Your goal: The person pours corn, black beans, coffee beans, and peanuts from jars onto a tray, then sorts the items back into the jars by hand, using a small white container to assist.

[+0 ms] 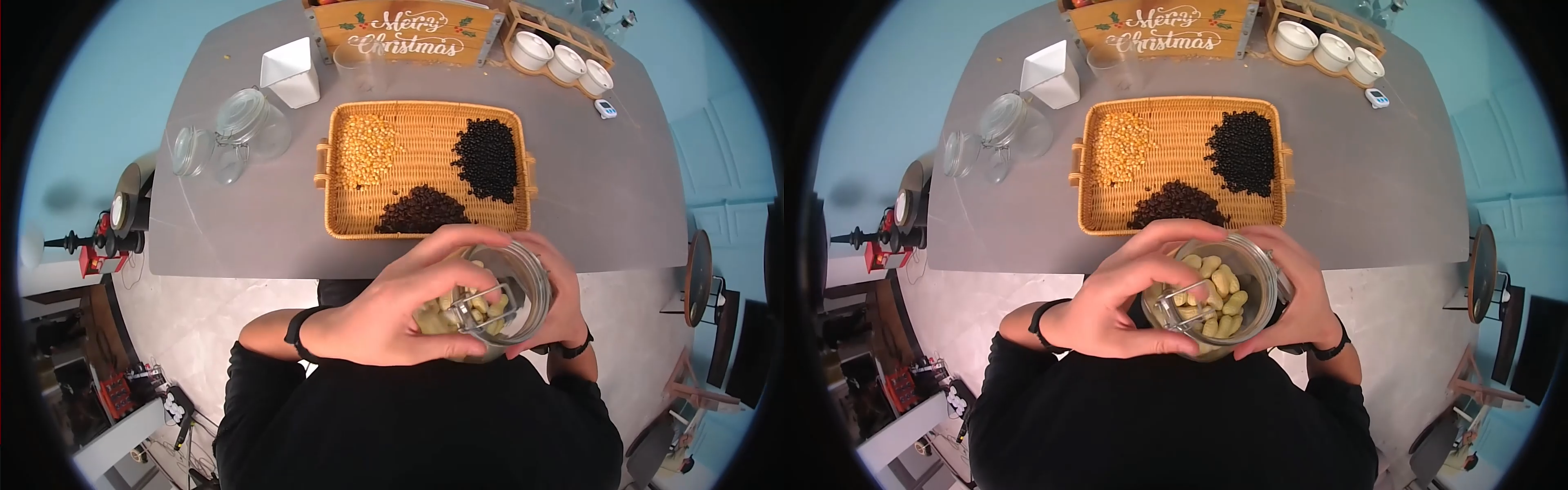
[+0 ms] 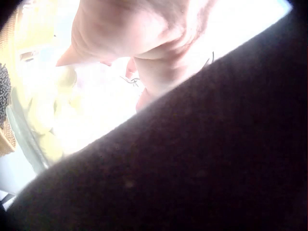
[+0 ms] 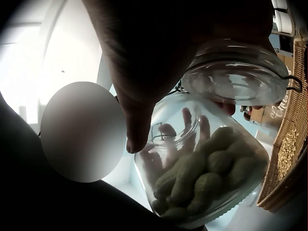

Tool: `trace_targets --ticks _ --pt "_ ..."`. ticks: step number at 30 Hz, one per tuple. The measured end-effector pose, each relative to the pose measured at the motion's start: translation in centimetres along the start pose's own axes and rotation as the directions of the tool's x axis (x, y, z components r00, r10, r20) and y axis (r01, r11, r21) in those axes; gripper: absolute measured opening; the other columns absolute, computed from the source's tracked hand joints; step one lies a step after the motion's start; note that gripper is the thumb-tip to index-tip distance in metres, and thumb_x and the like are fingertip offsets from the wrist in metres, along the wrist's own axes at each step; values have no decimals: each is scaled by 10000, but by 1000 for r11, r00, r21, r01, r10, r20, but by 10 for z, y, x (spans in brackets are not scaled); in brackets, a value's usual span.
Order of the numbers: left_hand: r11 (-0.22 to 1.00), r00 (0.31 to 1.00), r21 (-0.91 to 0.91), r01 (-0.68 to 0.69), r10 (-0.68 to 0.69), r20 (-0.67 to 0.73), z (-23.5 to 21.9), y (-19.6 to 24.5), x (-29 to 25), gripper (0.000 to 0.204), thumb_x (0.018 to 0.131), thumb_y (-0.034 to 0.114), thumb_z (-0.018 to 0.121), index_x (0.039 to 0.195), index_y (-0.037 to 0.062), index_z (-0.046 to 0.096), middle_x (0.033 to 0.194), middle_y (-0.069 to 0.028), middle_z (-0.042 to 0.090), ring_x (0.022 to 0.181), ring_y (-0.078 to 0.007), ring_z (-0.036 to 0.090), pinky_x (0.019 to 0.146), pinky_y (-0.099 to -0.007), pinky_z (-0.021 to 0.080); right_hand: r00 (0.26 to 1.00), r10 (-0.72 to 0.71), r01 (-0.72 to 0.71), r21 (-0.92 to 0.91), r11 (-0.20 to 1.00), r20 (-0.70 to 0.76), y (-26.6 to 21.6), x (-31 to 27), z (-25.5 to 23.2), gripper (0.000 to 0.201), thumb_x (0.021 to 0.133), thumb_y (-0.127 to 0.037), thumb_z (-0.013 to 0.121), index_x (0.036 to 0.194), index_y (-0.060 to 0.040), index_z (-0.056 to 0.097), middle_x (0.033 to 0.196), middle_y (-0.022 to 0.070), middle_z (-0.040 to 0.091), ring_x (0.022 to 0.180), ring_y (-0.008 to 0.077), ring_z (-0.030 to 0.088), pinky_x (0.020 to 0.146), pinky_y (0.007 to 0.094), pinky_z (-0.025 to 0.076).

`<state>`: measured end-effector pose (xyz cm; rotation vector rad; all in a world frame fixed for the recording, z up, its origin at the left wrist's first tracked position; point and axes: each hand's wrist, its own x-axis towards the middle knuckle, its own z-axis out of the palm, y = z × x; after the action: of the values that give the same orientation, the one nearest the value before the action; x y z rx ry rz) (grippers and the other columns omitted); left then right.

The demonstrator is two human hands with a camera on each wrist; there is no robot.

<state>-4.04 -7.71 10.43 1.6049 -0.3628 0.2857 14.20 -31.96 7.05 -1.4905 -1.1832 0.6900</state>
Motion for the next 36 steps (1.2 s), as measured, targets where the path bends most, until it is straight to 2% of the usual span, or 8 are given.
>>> trace_targets --ticks 12,15,16,19,20,23,30,36 --pt "949 977 -253 -189 208 50 -12 -36 -13 363 864 117 1016 1006 104 682 1668 -300 479 1694 -523 295 1367 -707 256 998 -50 49 -19 999 -37 9 -4 3 1220 484 -518 1166 1453 48 686 1498 199 674 1346 333 698 1152 444 537" --pt "942 980 -274 -194 200 -5 -10 -47 -20 363 884 115 998 1055 99 678 1691 -299 446 1692 -530 293 1374 -709 246 998 -25 24 -13 1000 -58 15 -7 7 1217 489 -520 1165 1449 52 684 1493 203 674 1344 335 697 1152 445 537" --pt "914 972 -328 -237 225 -73 -3 -53 -18 481 906 121 981 1227 94 624 1716 -302 408 1701 -505 287 1373 -699 260 999 -14 14 -19 1000 -35 17 -8 7 1257 481 -562 1157 1466 52 673 1509 201 657 1369 329 677 1169 450 525" --pt "935 985 -346 -76 17 -173 9 -50 -28 691 929 124 962 1445 83 505 1736 -303 375 1704 -448 300 1375 -663 281 1000 11 -11 -19 1000 -8 22 -10 7 1338 468 -646 1142 1498 54 651 1539 194 626 1417 315 637 1206 458 497" --pt "960 987 -278 40 -82 -141 11 -45 -31 874 1003 246 912 1637 35 350 1735 -296 393 1685 -392 356 1368 -594 316 999 21 -22 -5 1000 -28 24 -11 10 1335 471 -645 1142 1497 55 652 1537 191 628 1414 313 638 1208 456 495" --pt "944 947 -81 321 -321 14 2 -33 -40 977 1065 392 835 1735 -5 245 1743 -271 407 1651 -371 422 1351 -541 344 998 -1 0 -18 1000 -67 21 -10 12 1226 515 -529 1159 1474 50 663 1508 200 658 1382 323 666 1183 447 516" --pt "931 931 -15 365 -365 -21 -1 -41 -24 1295 845 428 1045 1767 9 238 1682 -206 485 1592 -336 498 1329 -493 389 941 298 -247 277 929 -161 4 -5 16 1116 589 -377 1168 1494 28 656 1444 99 704 1338 208 672 1174 391 520" --pt "906 899 -205 370 -405 -166 -9 -53 13 1158 854 336 1047 1726 3 362 1583 -164 598 1450 -259 603 1230 -436 502 944 287 -258 179 949 -160 3 41 -24 962 695 -321 1131 1471 22 678 1394 65 735 1306 157 677 1166 356 527"
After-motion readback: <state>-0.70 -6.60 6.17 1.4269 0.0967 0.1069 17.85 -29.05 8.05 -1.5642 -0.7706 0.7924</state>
